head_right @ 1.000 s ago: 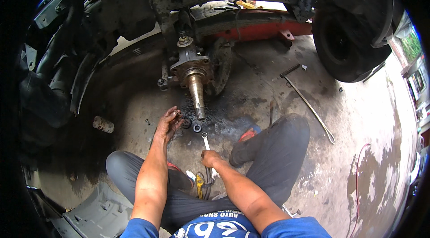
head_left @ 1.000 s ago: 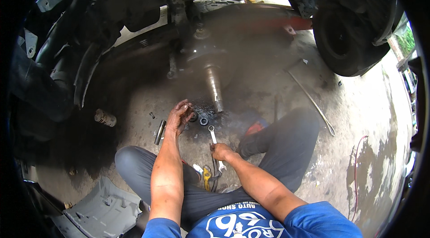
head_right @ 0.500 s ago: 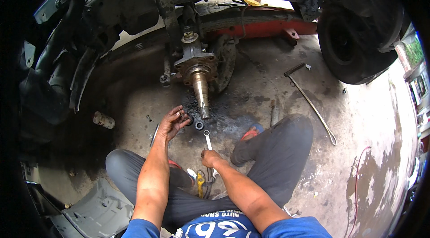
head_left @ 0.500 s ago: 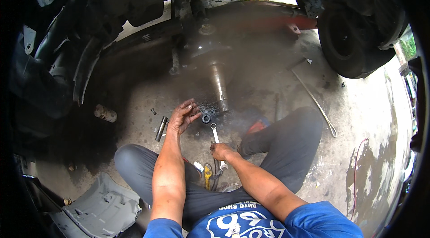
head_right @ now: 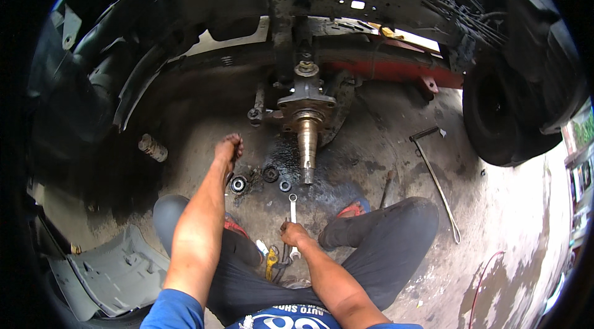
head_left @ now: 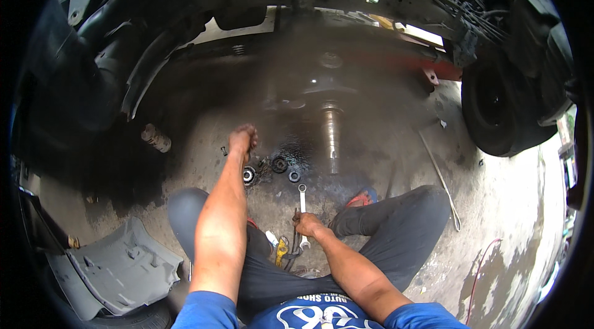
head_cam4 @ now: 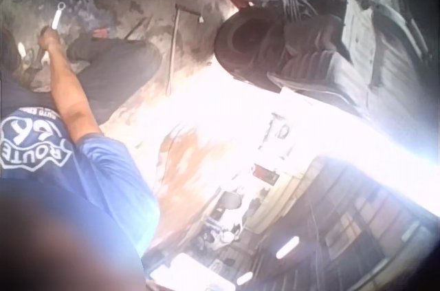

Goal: The person sits on the floor beneath a raised vehicle and uses a wrench to loosen and tighten bolts on the suspension assembly. They remove a bolt and nut, place them on the floor, and continue adjusting components of the axle area.

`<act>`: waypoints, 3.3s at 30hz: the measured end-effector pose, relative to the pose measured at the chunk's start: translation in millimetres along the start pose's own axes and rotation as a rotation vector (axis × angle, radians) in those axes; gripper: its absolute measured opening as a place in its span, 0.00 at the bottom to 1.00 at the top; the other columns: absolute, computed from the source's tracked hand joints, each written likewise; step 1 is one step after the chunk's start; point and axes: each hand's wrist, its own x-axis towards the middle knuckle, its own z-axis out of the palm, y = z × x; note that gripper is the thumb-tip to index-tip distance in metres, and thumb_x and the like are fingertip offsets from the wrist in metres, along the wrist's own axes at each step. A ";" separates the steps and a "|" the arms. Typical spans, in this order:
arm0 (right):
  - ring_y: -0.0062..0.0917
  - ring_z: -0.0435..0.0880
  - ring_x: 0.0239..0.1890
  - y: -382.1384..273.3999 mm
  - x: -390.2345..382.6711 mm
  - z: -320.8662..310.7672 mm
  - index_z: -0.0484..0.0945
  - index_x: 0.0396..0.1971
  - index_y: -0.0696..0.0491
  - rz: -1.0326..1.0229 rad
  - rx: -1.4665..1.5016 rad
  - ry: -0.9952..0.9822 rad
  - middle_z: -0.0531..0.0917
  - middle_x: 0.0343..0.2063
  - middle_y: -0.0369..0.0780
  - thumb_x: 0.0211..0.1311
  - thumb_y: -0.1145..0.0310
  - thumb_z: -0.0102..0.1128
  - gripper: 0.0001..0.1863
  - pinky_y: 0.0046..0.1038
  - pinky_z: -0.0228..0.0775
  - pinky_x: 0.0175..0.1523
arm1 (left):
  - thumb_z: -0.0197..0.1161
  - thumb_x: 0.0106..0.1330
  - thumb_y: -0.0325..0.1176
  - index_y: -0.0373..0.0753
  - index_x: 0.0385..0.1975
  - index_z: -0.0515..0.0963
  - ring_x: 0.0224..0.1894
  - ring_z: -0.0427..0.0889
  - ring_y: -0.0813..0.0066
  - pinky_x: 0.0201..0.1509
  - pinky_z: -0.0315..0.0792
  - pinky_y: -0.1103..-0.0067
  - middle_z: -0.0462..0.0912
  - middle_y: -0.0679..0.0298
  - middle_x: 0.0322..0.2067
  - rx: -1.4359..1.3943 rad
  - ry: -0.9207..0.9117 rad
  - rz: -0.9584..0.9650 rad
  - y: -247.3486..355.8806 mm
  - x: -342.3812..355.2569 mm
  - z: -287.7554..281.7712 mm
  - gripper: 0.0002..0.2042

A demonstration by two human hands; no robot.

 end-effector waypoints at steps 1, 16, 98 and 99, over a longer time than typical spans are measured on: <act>0.46 0.79 0.55 0.4 0.1 1.2 0.79 0.52 0.52 0.017 -0.010 -0.001 0.82 0.49 0.51 0.61 0.60 0.56 0.21 0.38 0.71 0.61 | 0.57 0.68 0.28 0.36 0.46 0.77 0.23 0.76 0.78 0.22 0.71 0.82 0.80 0.64 0.28 0.059 0.016 0.063 15.5 6.7 0.0 0.09; 0.46 0.80 0.53 19.6 -7.7 0.8 0.80 0.51 0.53 0.079 -0.073 -0.017 0.81 0.49 0.53 0.60 0.60 0.57 0.21 0.38 0.71 0.60 | 0.54 0.65 0.28 0.41 0.41 0.81 0.29 0.75 0.82 0.31 0.72 0.82 0.82 0.70 0.34 0.529 -0.208 0.227 88.7 48.5 20.0 0.10; 0.45 0.80 0.54 12.8 -2.6 12.2 0.79 0.52 0.54 0.070 -0.093 -0.087 0.81 0.50 0.52 0.55 0.67 0.51 0.23 0.38 0.71 0.61 | 0.74 0.58 0.34 0.39 0.22 0.75 0.16 0.72 0.84 0.18 0.62 0.85 0.77 0.69 0.17 0.289 0.021 0.255 62.1 76.6 52.1 0.12; 0.45 0.79 0.54 12.4 -3.0 11.7 0.79 0.52 0.54 0.064 -0.089 -0.085 0.81 0.50 0.53 0.55 0.67 0.51 0.23 0.38 0.71 0.61 | 0.74 0.58 0.34 0.39 0.22 0.75 0.16 0.71 0.84 0.18 0.62 0.84 0.77 0.69 0.17 0.322 0.041 0.270 62.3 76.9 52.4 0.12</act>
